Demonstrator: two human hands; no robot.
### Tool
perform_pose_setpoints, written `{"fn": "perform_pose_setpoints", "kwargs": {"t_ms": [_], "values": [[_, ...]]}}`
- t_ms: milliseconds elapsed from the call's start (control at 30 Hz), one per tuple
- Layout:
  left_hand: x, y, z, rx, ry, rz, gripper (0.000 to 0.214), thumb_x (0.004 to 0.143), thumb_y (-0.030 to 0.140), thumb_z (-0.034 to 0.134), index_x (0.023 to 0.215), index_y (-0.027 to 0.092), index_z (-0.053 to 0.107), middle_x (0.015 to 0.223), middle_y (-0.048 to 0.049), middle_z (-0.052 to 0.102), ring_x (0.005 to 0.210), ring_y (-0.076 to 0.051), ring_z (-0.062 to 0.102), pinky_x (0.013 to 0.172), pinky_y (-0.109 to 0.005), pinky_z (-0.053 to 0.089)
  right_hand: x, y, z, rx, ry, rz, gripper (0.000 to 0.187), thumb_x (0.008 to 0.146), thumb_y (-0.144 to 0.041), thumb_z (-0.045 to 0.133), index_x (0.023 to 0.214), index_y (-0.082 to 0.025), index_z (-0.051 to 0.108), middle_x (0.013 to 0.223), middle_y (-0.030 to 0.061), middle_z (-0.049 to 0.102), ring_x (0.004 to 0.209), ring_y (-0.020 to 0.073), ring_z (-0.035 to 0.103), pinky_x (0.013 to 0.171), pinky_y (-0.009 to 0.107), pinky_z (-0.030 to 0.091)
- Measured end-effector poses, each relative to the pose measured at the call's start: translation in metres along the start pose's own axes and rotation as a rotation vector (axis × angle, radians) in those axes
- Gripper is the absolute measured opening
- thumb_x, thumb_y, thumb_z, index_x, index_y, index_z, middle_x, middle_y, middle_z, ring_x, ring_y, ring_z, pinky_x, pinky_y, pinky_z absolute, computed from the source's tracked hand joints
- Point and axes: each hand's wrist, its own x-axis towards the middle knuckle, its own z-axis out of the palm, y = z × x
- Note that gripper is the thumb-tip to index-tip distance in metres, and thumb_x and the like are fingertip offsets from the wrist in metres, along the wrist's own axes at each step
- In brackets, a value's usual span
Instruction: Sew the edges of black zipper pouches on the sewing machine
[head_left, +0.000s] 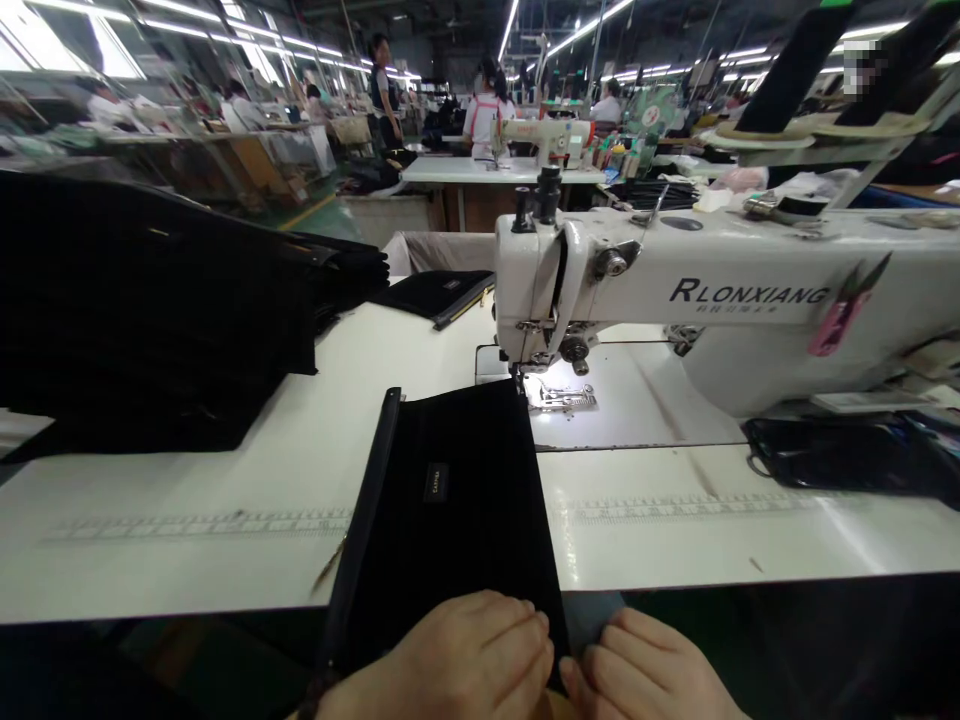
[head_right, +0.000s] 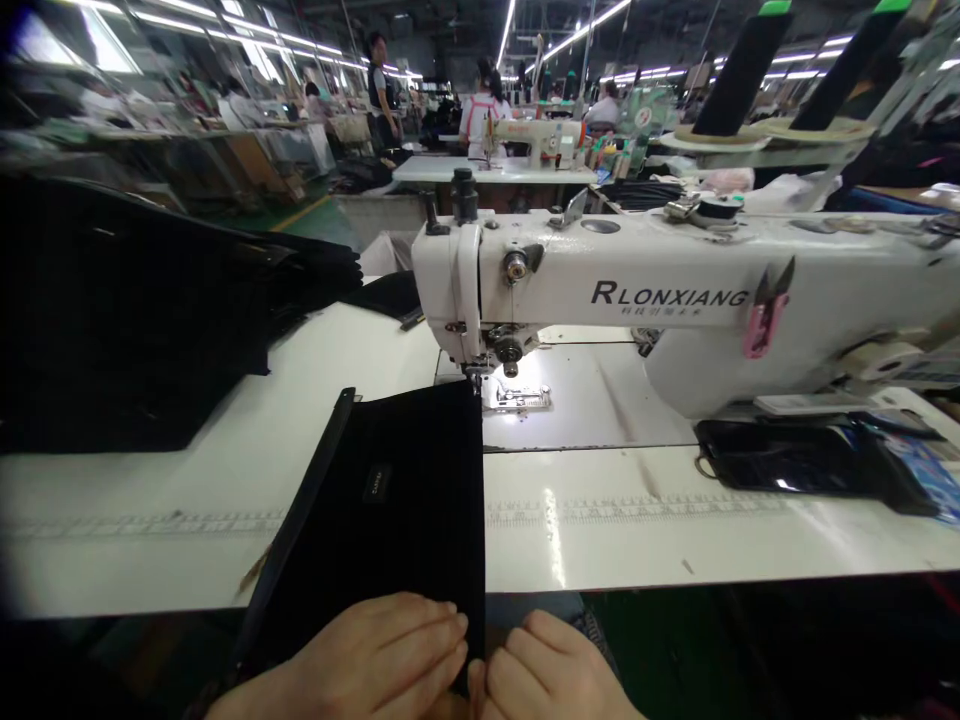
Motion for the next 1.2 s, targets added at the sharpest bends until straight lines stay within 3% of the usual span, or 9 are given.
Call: {"fn": "perform_pose_setpoints", "kwargs": {"t_ms": [267, 500, 733, 967, 1200], "values": [[0.013, -0.032, -0.004, 0.0, -0.121, 0.003, 0.033, 0.09, 0.004, 0.028, 0.092, 0.007, 0.061, 0.089, -0.0066, 0.066, 0.079, -0.017, 0.059, 0.075, -0.029, 0.05, 0.023, 0.024, 0.007, 0.153, -0.09, 0.086, 0.035, 0.085, 0.0, 0.037, 0.055, -0.016, 0.046, 0.051, -0.0015, 0.047, 0.047, 0.0107, 0.039, 0.047, 0.027, 0.027], [0.023, -0.061, -0.002, 0.017, -0.203, 0.047, 0.032, 0.09, 0.006, 0.028, 0.093, 0.008, 0.06, 0.088, -0.0088, 0.065, 0.078, -0.017, 0.059, 0.074, -0.029, 0.05, 0.032, 0.049, 0.014, 0.326, -0.3, 0.221, 0.029, 0.087, -0.008, 0.035, 0.065, -0.017, 0.051, 0.061, 0.0012, 0.054, 0.053, 0.0134, 0.042, 0.054, 0.028, 0.032], [0.031, -0.088, 0.005, 0.007, -0.036, 0.072, 0.041, 0.091, 0.005, 0.022, 0.087, 0.006, 0.063, 0.084, -0.0076, 0.067, 0.08, -0.016, 0.061, 0.08, -0.025, 0.05, 0.048, 0.077, 0.022, 0.353, -0.432, 0.254, 0.02, 0.083, -0.007, 0.046, 0.067, -0.017, 0.052, 0.063, -0.0003, 0.055, 0.055, 0.0129, 0.044, 0.055, 0.027, 0.031], [0.032, -0.116, 0.011, 0.022, 0.007, 0.146, 0.037, 0.091, 0.005, 0.027, 0.087, 0.004, 0.064, 0.09, -0.0095, 0.068, 0.087, -0.018, 0.062, 0.086, -0.028, 0.05, 0.058, 0.101, 0.031, 0.214, -0.542, 0.121, 0.015, 0.082, -0.008, 0.047, 0.071, -0.017, 0.052, 0.064, -0.001, 0.055, 0.053, 0.0126, 0.042, 0.054, 0.029, 0.027], [0.036, -0.142, 0.016, 0.034, 0.005, 0.163, 0.033, 0.092, 0.007, 0.03, 0.089, 0.004, 0.063, 0.092, -0.008, 0.067, 0.091, -0.018, 0.061, 0.087, -0.027, 0.05, 0.065, 0.114, 0.04, 0.072, -0.401, 0.1, 0.024, 0.087, -0.009, 0.038, 0.071, -0.015, 0.054, 0.058, 0.0, 0.053, 0.05, 0.0121, 0.04, 0.053, 0.029, 0.022]]}}
